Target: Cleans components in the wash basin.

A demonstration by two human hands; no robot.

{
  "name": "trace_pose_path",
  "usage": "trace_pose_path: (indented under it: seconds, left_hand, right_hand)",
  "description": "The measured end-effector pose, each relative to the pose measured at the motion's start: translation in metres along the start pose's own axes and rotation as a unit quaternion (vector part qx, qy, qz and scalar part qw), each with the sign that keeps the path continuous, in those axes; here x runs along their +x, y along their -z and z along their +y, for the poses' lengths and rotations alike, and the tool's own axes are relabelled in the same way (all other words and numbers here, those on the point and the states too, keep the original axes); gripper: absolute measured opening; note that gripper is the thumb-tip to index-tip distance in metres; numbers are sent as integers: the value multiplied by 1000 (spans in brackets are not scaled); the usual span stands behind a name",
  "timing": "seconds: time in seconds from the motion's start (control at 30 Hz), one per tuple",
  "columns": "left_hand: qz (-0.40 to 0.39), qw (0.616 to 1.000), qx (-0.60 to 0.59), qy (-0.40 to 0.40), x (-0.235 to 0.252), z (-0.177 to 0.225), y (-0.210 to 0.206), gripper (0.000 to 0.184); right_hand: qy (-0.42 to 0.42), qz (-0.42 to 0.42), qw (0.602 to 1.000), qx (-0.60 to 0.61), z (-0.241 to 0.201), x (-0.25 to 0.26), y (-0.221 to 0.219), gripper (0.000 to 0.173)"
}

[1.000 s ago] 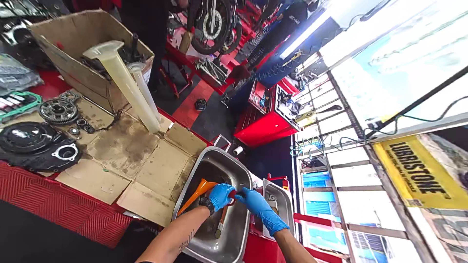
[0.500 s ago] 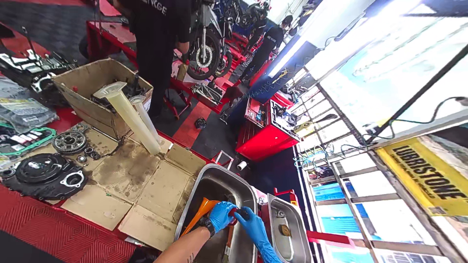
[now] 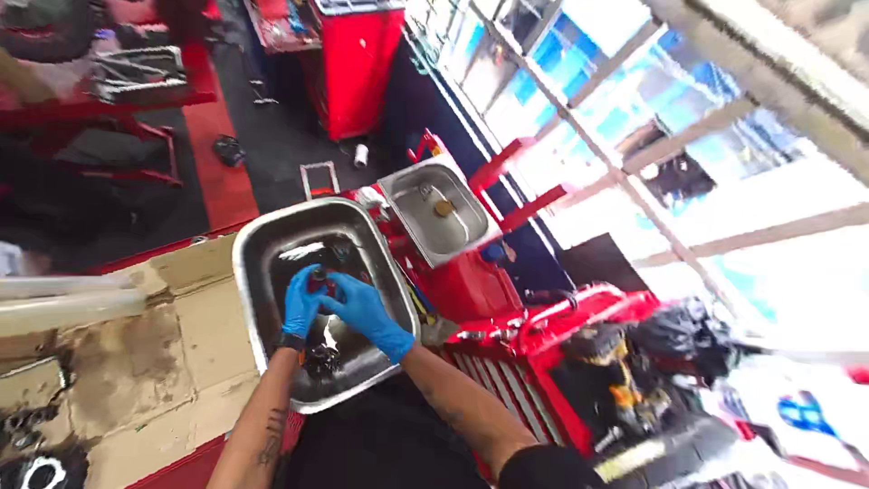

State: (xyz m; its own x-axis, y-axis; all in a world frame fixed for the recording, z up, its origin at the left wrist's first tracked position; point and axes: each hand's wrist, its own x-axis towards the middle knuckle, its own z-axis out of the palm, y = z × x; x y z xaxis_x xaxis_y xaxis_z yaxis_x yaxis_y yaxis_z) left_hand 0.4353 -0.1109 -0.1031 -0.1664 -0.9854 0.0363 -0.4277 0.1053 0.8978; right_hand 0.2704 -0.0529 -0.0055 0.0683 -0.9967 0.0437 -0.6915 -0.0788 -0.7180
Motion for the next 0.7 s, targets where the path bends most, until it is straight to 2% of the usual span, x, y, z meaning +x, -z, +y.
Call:
trace_pose_path:
  seconds: [0.07, 0.17, 0.23, 0.33, 0.37, 0.43, 0.5, 0.57, 0.63, 0.7]
  left_hand:
    - [0, 999, 50, 7, -3, 5, 4, 61]
    - [43, 991, 114, 63, -26, 18, 16, 67]
    - [75, 984, 134, 92, -52, 24, 14, 60]
    - [82, 981, 131, 114, -83, 31, -2, 49]
    - [72, 982, 121, 129, -88, 35, -11, 47]
    - [64, 979, 103, 164, -91, 46, -25, 45]
    - [92, 975, 86, 181, -85, 54, -32, 45]
    - [119, 972, 73, 191, -80, 58, -41, 45]
    - [130, 970, 60, 194, -69, 59, -50, 47]
    - [135, 969, 44, 201, -57, 58, -59, 48]
  right_hand:
    - [-24, 69, 996, 49, 41, -54, 17, 37]
    - [-223, 114, 966, 55, 128, -124, 45, 34]
    - [-316, 62, 947, -4, 190, -155, 47, 38]
    - [-316, -49, 941, -110, 246, -175, 27, 60]
    - [-316, -67, 939, -119, 255, -180, 21, 57]
    - [-304, -33, 947, -96, 255, -184, 23, 35]
    - [-239, 62, 969, -10, 230, -172, 45, 30]
    - [-139, 146, 974, 107, 193, -149, 71, 28]
    - [-18, 163, 964, 209, 155, -104, 75, 29]
    - [73, 142, 957, 244, 122, -43, 52, 30]
